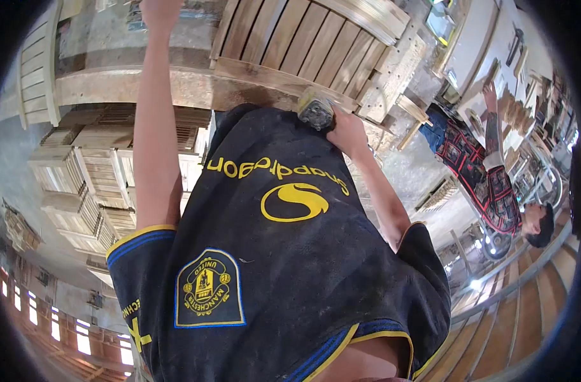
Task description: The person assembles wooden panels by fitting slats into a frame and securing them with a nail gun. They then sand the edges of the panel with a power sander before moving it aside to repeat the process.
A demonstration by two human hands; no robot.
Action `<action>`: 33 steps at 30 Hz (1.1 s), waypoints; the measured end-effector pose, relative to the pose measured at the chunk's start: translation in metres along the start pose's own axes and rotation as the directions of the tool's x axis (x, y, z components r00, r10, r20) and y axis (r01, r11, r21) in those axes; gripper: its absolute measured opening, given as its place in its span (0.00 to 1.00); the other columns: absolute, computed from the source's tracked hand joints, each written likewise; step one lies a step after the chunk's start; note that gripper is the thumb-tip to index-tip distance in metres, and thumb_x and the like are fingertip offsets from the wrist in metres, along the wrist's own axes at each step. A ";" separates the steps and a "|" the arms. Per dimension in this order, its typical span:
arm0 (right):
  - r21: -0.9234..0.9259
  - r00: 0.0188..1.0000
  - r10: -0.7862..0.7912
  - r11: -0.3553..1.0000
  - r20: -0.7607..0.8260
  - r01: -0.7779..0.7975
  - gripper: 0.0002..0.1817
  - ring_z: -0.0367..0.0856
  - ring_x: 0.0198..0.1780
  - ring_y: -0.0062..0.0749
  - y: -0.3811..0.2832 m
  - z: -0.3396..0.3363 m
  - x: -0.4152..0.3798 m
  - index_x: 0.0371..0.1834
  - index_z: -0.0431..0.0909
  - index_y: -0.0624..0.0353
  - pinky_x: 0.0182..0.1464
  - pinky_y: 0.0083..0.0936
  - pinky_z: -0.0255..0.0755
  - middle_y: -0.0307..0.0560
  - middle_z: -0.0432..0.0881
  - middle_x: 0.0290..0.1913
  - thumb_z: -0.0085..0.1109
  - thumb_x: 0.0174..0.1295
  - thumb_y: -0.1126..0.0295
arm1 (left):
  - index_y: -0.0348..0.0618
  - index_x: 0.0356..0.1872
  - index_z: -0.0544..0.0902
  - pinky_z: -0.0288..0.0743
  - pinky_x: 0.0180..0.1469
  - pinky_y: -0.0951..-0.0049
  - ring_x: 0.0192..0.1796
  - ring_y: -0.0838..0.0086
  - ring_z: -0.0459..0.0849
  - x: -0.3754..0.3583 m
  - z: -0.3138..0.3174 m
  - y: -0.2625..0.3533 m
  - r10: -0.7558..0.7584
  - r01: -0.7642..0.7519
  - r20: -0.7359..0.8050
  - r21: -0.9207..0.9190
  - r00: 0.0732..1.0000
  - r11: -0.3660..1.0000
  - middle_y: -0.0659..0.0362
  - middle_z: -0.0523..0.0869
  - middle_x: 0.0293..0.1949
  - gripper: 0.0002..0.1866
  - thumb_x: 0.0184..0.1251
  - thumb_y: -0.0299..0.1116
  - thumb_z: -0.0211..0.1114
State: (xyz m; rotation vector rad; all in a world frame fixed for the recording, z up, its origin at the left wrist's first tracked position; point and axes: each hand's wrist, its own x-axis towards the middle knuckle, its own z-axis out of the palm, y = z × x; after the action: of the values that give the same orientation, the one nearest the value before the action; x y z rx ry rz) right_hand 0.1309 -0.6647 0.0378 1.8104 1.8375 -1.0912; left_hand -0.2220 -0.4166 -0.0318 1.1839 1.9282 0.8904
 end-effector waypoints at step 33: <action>-0.019 0.969 0.060 0.998 -0.239 -0.067 0.29 0.81 0.32 0.51 0.113 0.028 -0.048 0.52 0.74 0.55 0.35 0.42 0.76 0.52 0.83 0.30 0.66 0.43 0.62 | 0.39 0.32 0.85 0.74 0.36 0.78 0.26 0.81 0.81 0.021 -0.005 -0.034 0.085 -0.070 -0.083 0.175 0.993 0.982 0.64 0.84 0.19 0.17 0.56 0.42 0.58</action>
State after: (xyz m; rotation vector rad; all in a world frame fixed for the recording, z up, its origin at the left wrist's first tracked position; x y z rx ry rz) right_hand 0.2378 -0.7304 0.0221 2.0453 1.8988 -0.8531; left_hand -0.2483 -0.4100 -0.0612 1.3481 2.0783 0.8439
